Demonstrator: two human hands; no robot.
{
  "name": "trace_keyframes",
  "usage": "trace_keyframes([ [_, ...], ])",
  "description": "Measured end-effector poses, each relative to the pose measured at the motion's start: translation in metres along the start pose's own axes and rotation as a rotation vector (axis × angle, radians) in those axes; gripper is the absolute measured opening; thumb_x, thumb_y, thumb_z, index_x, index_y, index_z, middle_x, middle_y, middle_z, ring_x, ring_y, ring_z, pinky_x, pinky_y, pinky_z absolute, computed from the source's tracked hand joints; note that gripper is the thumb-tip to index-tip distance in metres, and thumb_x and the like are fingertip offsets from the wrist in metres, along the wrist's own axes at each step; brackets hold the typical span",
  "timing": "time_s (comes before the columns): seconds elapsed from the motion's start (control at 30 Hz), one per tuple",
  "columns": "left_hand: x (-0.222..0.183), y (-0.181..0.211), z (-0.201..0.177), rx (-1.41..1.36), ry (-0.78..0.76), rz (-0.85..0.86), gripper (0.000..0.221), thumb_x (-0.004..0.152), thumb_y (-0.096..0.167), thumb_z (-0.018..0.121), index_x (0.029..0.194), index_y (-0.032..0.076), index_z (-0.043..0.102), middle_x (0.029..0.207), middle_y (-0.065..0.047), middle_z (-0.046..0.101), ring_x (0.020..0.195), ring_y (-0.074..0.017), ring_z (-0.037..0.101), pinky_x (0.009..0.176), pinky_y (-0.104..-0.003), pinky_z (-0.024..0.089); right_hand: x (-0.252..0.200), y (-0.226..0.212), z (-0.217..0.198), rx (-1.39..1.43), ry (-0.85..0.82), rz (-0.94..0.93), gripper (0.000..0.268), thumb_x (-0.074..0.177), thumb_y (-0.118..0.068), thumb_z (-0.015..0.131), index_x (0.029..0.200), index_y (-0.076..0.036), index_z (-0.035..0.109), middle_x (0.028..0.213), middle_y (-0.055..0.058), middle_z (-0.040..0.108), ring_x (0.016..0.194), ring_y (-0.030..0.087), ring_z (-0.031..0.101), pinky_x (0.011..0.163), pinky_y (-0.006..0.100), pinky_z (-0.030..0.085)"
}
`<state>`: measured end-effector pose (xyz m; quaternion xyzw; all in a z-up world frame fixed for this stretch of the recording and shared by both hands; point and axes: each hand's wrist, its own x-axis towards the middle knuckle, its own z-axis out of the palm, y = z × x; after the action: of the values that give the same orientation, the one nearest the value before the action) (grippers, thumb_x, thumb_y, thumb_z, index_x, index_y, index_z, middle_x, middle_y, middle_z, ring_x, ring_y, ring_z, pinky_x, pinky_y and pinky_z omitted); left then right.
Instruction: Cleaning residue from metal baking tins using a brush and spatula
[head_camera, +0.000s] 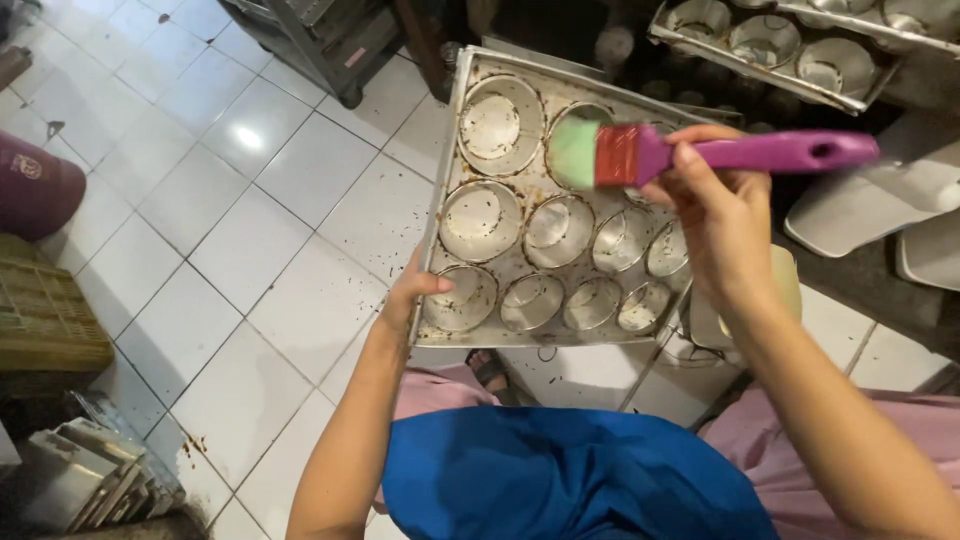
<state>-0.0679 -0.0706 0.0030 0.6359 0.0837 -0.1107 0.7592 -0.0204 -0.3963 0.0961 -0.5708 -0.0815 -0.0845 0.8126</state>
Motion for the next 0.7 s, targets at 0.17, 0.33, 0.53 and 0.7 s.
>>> trace_keyframes([
  [0.17, 0.012, 0.009, 0.005, 0.204, -0.246, 0.279, 0.12, 0.048, 0.036, 0.062, 0.159, 0.013, 0.021, 0.172, -0.012, 0.014, 0.16, -0.0364, 0.005, 0.122, -0.066, 0.008, 0.007, -0.036, 0.005, -0.827, -0.393, -0.496, 0.022, 0.096, 0.015, 0.072, 0.116, 0.005, 0.072, 0.124, 0.017, 0.073, 0.097, 0.023, 0.069, 0.087, 0.03, 0.056],
  [0.33, 0.001, 0.019, 0.007, 0.059, -0.134, 0.08, 0.118, 0.048, 0.035, 0.063, 0.158, 0.009, 0.028, 0.164, -0.022, 0.03, 0.147, -0.0439, 0.029, 0.109, -0.062, 0.03, 0.023, 0.022, -0.032, -1.386, -0.557, -1.074, 0.036, 0.098, -0.007, 0.076, 0.125, -0.025, 0.061, 0.136, 0.007, 0.07, 0.059, 0.01, 0.059, 0.04, 0.019, 0.05],
  [0.53, 0.01, 0.015, 0.019, 0.207, -0.206, 0.086, 0.115, 0.051, 0.039, 0.061, 0.157, 0.019, 0.02, 0.173, -0.007, 0.013, 0.16, -0.0332, 0.01, 0.12, -0.067, 0.016, 0.0, -0.03, 0.002, -0.923, -0.449, -0.288, 0.018, 0.092, 0.0, 0.07, 0.11, -0.003, 0.072, 0.102, 0.01, 0.073, 0.055, 0.016, 0.056, 0.049, 0.027, 0.044],
  [0.7, -0.003, 0.013, 0.01, -0.299, 0.125, -0.152, 0.063, 0.072, 0.014, 0.058, 0.131, -0.009, 0.053, 0.11, -0.026, 0.064, 0.087, -0.0281, 0.063, 0.074, -0.031, 0.051, -0.03, -0.015, -0.038, -0.416, -0.125, -0.08, 0.023, 0.106, -0.011, 0.06, 0.128, -0.004, 0.056, 0.119, 0.01, 0.059, 0.103, 0.019, 0.061, 0.099, 0.03, 0.057],
])
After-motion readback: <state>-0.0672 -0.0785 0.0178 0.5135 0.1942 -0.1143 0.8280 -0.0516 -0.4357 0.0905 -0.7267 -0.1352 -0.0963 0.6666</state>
